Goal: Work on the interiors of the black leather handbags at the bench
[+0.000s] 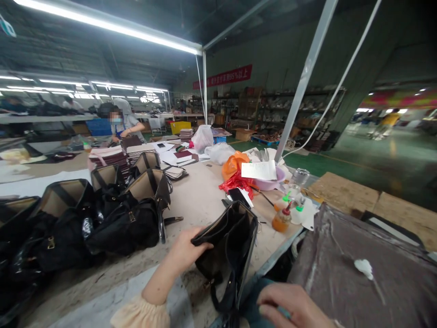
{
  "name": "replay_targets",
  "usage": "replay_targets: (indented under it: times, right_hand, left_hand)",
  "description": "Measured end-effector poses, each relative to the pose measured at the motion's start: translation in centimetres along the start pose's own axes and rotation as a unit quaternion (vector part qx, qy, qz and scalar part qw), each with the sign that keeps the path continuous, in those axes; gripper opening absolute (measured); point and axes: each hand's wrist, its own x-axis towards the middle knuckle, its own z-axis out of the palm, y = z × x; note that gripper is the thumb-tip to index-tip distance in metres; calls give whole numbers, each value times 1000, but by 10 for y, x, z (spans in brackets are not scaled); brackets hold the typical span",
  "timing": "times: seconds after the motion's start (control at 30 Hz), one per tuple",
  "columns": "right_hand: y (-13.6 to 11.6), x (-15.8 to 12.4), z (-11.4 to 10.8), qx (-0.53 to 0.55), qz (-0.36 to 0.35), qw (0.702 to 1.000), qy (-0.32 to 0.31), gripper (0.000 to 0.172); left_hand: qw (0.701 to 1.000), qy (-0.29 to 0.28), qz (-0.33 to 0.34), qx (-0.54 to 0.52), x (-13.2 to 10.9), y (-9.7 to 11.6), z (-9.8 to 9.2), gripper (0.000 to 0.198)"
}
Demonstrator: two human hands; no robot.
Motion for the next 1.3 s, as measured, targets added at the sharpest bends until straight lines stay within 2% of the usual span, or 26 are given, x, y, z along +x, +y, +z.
replay_targets:
  times: [0.07,0.17,0.23,0.3,0.37,0.5,0.8,1.0,1.3]
  right_hand:
    - [-3,12,-24,-50,-7,997,52,20]
    - [-17,32,-48,-96,-68,984,133,18]
    - [-29,47,-52,-122,-125,976,129,19]
    - [-39,61,-49,-157,-176,968,84,21]
    - [-45,73,-39,-207,-193,958,51,24]
    - [-43,91,-23,-268,-151,951,32,28]
    - [-23,113,-17,-318,-91,944,15,18]
    - [-19,115,-14,-338,-46,939,46,29]
    - [-19,115,-14,-362,-3,929,82,30]
  left_hand:
    - [999,-32,15,-12,4,-1,-7,24]
    - [992,-114,30,-36,8,-3,-21,26]
    - [986,-157,31,-45,10,-3,-27,29]
    - [984,-168,25,-53,12,-2,-27,31]
    - [985,-162,10,-64,14,-2,-22,29]
    - [988,-139,5,-74,15,-3,-11,25]
    - [995,-68,67,-42,4,-2,-12,38]
    - [992,-41,113,-40,2,-5,-9,31]
    - [991,-1,134,-26,-2,-6,2,21]
